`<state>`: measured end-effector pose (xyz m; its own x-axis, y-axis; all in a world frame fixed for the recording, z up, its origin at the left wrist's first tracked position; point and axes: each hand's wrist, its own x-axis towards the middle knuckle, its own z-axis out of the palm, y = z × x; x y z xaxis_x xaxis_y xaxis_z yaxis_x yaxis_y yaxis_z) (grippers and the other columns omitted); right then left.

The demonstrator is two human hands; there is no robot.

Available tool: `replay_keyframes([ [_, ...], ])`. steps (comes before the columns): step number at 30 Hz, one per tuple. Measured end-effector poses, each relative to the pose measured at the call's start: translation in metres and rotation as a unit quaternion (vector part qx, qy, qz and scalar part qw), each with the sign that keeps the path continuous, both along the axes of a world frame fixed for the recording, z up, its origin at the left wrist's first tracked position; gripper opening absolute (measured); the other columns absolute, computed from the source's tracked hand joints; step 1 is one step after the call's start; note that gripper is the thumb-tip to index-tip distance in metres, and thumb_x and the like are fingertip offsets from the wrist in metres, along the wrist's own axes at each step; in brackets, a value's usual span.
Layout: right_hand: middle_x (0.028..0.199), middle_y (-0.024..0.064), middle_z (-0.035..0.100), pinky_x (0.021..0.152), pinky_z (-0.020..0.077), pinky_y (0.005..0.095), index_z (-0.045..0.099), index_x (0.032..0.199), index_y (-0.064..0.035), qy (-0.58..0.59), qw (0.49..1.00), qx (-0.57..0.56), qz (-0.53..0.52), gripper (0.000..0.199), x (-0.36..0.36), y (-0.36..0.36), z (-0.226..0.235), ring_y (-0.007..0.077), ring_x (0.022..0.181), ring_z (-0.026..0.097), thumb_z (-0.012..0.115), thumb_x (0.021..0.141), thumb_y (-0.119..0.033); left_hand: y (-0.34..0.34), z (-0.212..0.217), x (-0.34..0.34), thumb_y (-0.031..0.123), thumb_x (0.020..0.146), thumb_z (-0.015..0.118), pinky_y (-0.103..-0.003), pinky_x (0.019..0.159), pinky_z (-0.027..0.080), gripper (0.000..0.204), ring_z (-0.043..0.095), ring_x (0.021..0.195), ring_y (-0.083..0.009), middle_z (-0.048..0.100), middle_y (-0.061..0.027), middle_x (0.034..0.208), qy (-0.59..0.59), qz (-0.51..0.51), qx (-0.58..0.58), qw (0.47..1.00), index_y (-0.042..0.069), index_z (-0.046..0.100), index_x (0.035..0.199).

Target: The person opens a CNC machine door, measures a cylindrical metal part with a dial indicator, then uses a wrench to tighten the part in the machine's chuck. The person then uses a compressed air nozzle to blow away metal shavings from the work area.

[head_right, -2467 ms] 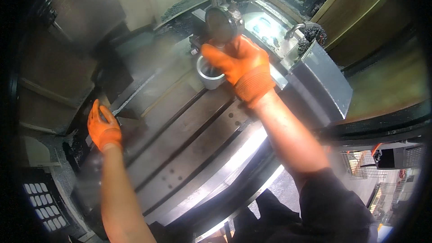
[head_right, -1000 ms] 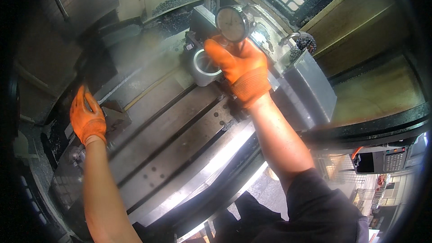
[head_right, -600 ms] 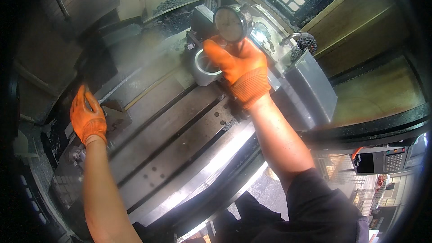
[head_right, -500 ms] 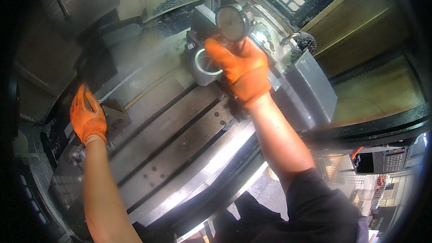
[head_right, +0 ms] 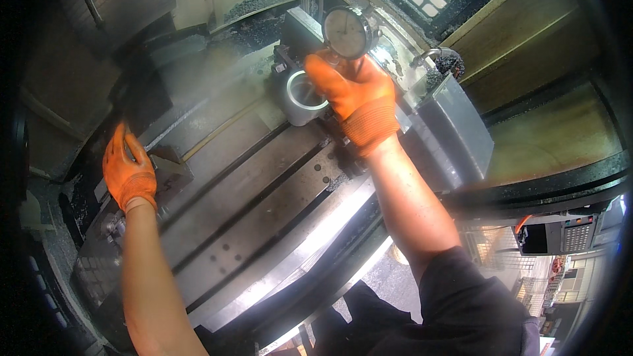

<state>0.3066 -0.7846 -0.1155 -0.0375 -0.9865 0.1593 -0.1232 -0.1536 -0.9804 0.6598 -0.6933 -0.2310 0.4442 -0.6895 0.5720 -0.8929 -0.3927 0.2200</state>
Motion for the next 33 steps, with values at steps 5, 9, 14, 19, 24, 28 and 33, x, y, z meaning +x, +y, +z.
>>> replay_keyframes([
  [5, 0.085, -0.0025, 0.068, 0.066, 0.0472, 0.0216, 0.073, 0.102, -0.0017, -0.001, 1.000, 0.005, -0.003, 0.017, 0.000, 0.000, -0.002, 0.0048, 0.074, 0.061, 0.077, 0.092, -0.015, 0.001, 0.001, 0.000, 0.028, 0.103, 0.051, -0.043, 0.109, 0.043, 0.036, 0.061, 0.121, -0.0328, 0.069, -0.0146, 0.127, -0.001, 0.001, 0.001, 1.000, 0.008, 0.066, 0.128],
  [9, 0.084, -0.0026, 0.067, 0.066, 0.0473, 0.0217, 0.073, 0.102, -0.0018, -0.003, 1.000, 0.008, -0.005, 0.018, 0.000, 0.000, 0.000, 0.0049, 0.074, 0.061, 0.077, 0.092, -0.016, 0.001, 0.002, -0.002, 0.029, 0.103, 0.051, -0.043, 0.109, 0.043, 0.036, 0.061, 0.121, -0.0331, 0.069, -0.0149, 0.127, 0.004, 0.002, 0.001, 1.000, 0.008, 0.066, 0.129],
  [14, 0.085, -0.0031, 0.067, 0.067, 0.0479, 0.0220, 0.073, 0.102, -0.0015, -0.003, 1.000, 0.004, -0.003, 0.019, -0.001, 0.000, -0.001, 0.0050, 0.075, 0.062, 0.077, 0.091, -0.016, 0.002, 0.001, -0.002, 0.028, 0.103, 0.052, -0.044, 0.108, 0.044, 0.035, 0.061, 0.120, -0.0334, 0.069, -0.0150, 0.126, -0.004, -0.002, -0.009, 1.000, 0.008, 0.066, 0.128],
  [19, 0.092, 0.0002, 0.070, 0.071, 0.0507, 0.0232, 0.070, 0.109, -0.0014, 0.080, 0.991, -0.099, 0.031, 0.025, -0.013, -0.006, -0.013, 0.0069, 0.079, 0.064, 0.079, 0.089, -0.014, 0.001, 0.001, -0.002, 0.028, 0.103, 0.052, -0.044, 0.107, 0.044, 0.035, 0.062, 0.120, -0.0335, 0.070, -0.0149, 0.124, -0.002, -0.004, -0.012, 1.000, 0.008, 0.067, 0.128],
  [24, 0.091, 0.0003, 0.070, 0.072, 0.0507, 0.0237, 0.070, 0.111, -0.0018, 0.102, 0.988, -0.106, 0.043, 0.025, -0.017, -0.007, -0.015, 0.0066, 0.079, 0.064, 0.078, 0.090, -0.013, 0.000, 0.000, -0.001, 0.028, 0.103, 0.052, -0.044, 0.107, 0.044, 0.035, 0.062, 0.120, -0.0336, 0.069, -0.0151, 0.125, -0.008, -0.003, -0.009, 1.000, 0.008, 0.067, 0.128],
  [28, 0.085, -0.0018, 0.068, 0.067, 0.0478, 0.0221, 0.074, 0.106, -0.0009, 0.047, 0.999, -0.009, 0.023, 0.017, 0.000, 0.004, 0.004, 0.0045, 0.075, 0.061, 0.073, 0.094, -0.013, 0.001, -0.001, 0.000, 0.028, 0.103, 0.052, -0.044, 0.108, 0.044, 0.035, 0.061, 0.121, -0.0335, 0.069, -0.0151, 0.126, -0.008, -0.001, -0.008, 1.000, 0.009, 0.066, 0.129],
  [33, 0.100, 0.0048, 0.074, 0.078, 0.0548, 0.0246, 0.069, 0.113, -0.0005, 0.010, 0.999, 0.030, 0.023, 0.028, -0.005, -0.003, 0.003, 0.0106, 0.087, 0.069, 0.079, 0.091, -0.014, 0.000, 0.000, 0.000, 0.028, 0.103, 0.052, -0.044, 0.108, 0.044, 0.035, 0.061, 0.121, -0.0334, 0.069, -0.0151, 0.126, 0.000, -0.002, -0.006, 1.000, 0.009, 0.066, 0.129],
])
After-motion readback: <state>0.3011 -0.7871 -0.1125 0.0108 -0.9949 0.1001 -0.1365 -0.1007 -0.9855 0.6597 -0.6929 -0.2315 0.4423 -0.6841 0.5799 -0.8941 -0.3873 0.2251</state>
